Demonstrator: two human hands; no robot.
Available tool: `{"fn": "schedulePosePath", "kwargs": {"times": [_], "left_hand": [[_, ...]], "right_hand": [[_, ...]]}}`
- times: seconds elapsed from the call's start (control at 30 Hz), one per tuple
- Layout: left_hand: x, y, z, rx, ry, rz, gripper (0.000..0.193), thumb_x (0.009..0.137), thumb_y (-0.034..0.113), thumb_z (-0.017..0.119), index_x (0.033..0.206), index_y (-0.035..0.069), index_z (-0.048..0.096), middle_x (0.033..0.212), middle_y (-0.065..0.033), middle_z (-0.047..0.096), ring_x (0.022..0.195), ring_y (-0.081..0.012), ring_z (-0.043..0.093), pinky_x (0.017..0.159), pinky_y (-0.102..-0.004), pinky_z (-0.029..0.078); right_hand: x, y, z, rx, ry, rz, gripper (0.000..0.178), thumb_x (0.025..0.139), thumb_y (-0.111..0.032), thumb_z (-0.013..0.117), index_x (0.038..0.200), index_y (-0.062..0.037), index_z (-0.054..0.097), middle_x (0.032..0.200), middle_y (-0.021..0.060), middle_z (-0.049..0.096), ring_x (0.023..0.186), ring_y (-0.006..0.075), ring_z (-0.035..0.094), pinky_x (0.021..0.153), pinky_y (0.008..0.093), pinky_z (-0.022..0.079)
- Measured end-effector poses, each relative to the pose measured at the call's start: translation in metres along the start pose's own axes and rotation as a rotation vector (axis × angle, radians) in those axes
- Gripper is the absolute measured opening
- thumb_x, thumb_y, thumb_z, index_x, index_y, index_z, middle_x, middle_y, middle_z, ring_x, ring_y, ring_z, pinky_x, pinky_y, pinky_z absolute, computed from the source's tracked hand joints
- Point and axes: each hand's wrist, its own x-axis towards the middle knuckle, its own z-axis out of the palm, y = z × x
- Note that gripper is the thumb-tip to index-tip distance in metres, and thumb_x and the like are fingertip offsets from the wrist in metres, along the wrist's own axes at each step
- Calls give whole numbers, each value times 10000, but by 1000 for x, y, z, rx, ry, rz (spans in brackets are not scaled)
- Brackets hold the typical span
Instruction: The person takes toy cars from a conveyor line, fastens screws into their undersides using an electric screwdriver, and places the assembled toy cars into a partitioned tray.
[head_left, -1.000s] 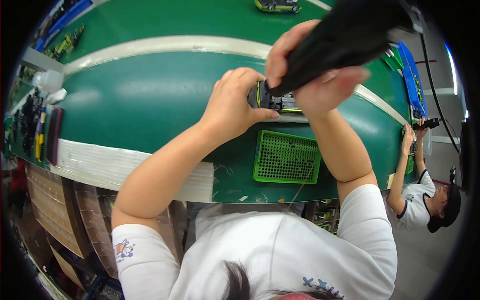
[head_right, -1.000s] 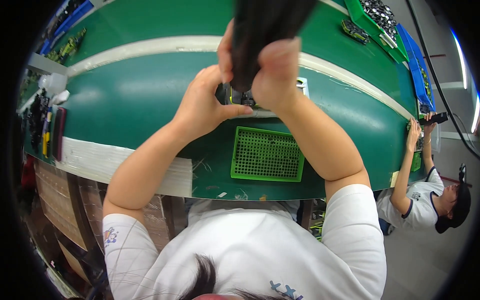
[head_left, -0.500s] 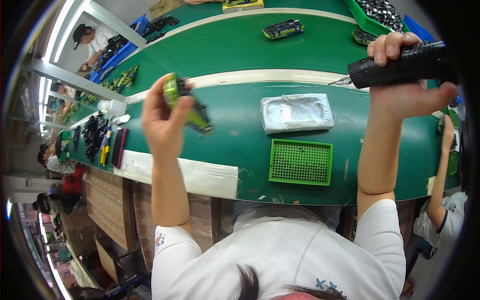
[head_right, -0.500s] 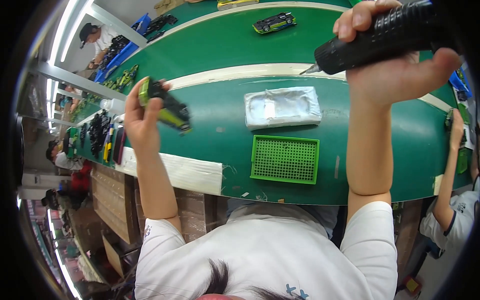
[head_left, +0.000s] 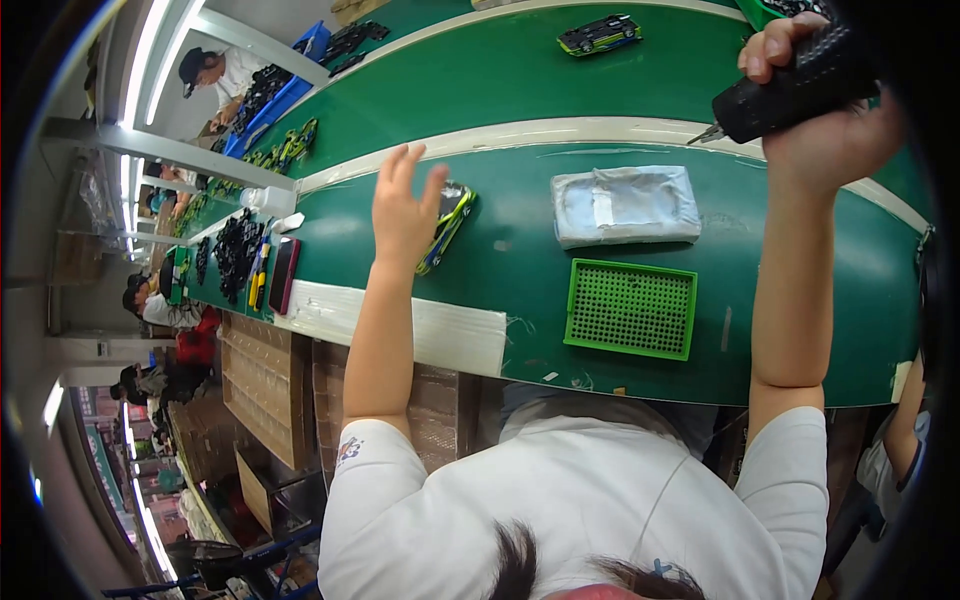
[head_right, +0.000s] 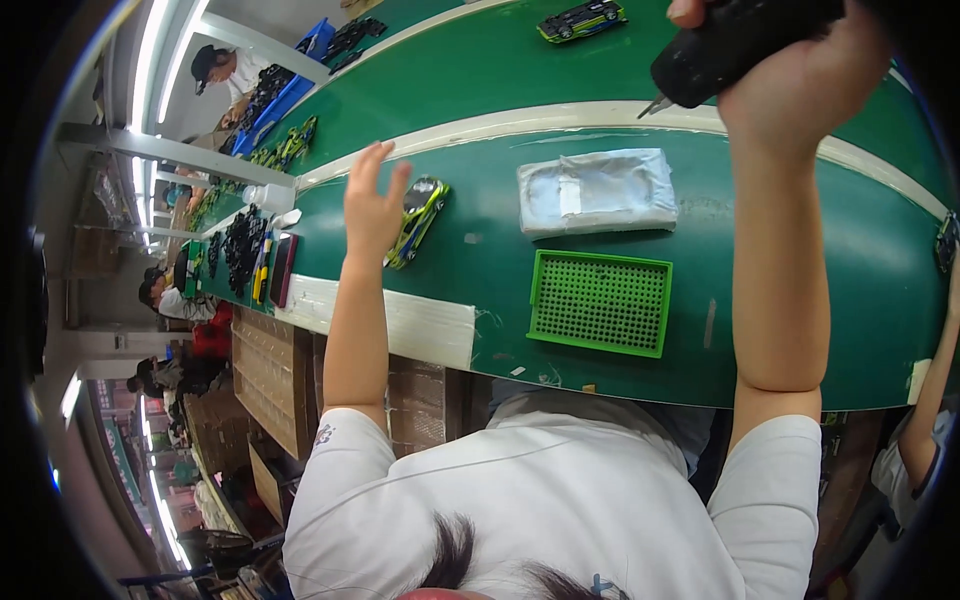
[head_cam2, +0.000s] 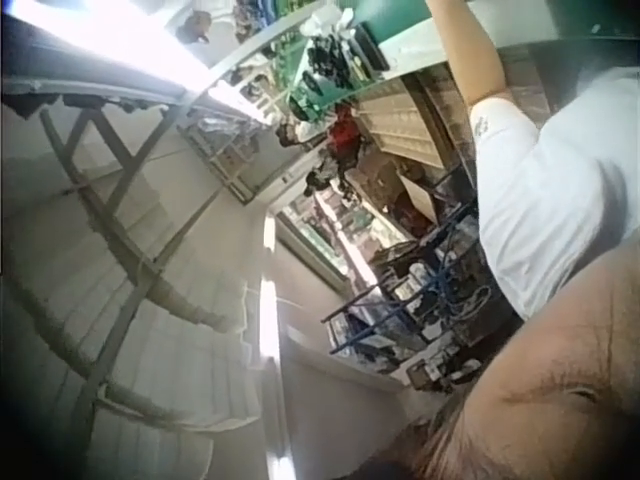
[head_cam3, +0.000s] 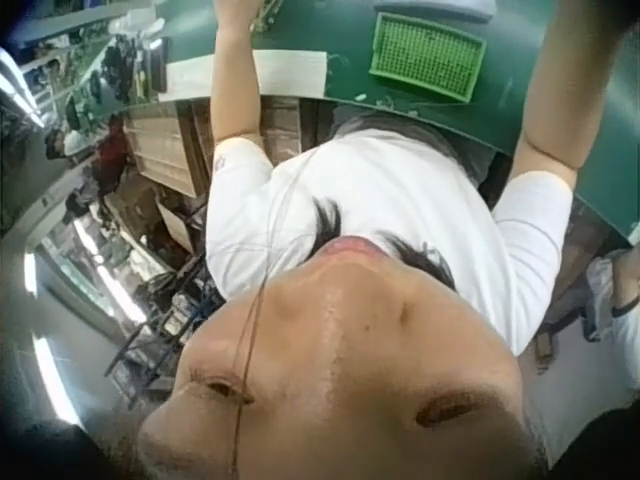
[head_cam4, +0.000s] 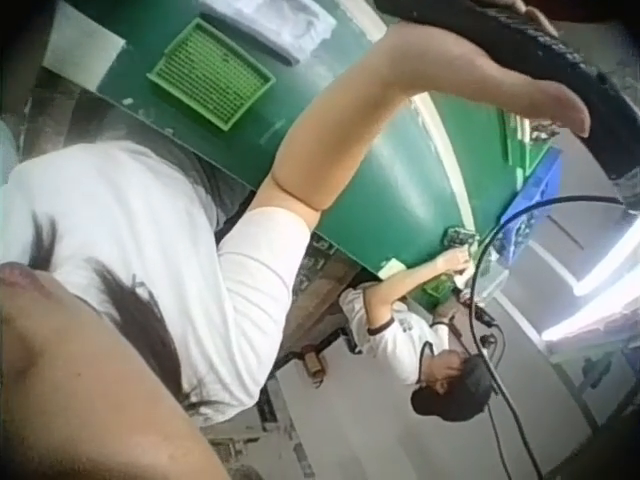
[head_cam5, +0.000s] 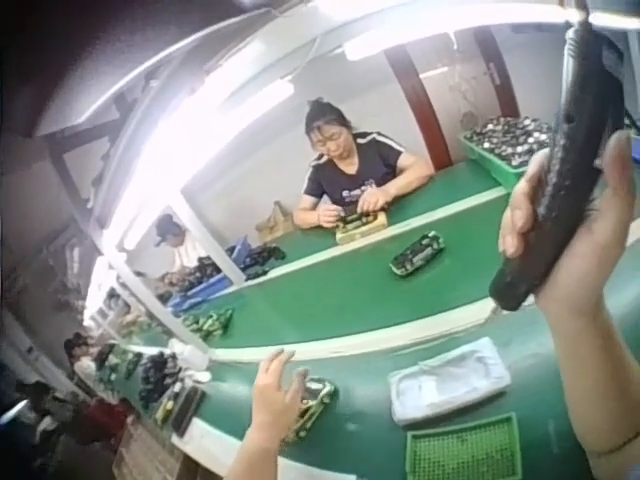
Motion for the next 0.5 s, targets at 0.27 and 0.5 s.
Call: {"fn": "schedulePosePath", "kwargs": {"times": [0.27, 0.5], "left_hand": [[32, 31, 61, 311, -235, -36, 473, 866, 476, 632, 1153, 101, 655, 1157, -269, 586, 1114, -382, 573, 913, -451, 477], [-7, 28, 17, 284, -497, -245, 442, 824, 333, 708, 1148, 84, 540, 960, -182, 646, 894, -355, 643, 794, -447, 509]], "right_hand": [[7, -5, 58, -206, 445, -5, 657, 882, -676, 367, 868, -40, 532, 629, 91, 533, 514, 181, 533, 492, 278, 439], [10, 4, 11, -110, 28, 136, 700, 822, -653, 368, 991, 4, 543, 792, 138, 533, 689, 234, 507, 650, 348, 412]]}}
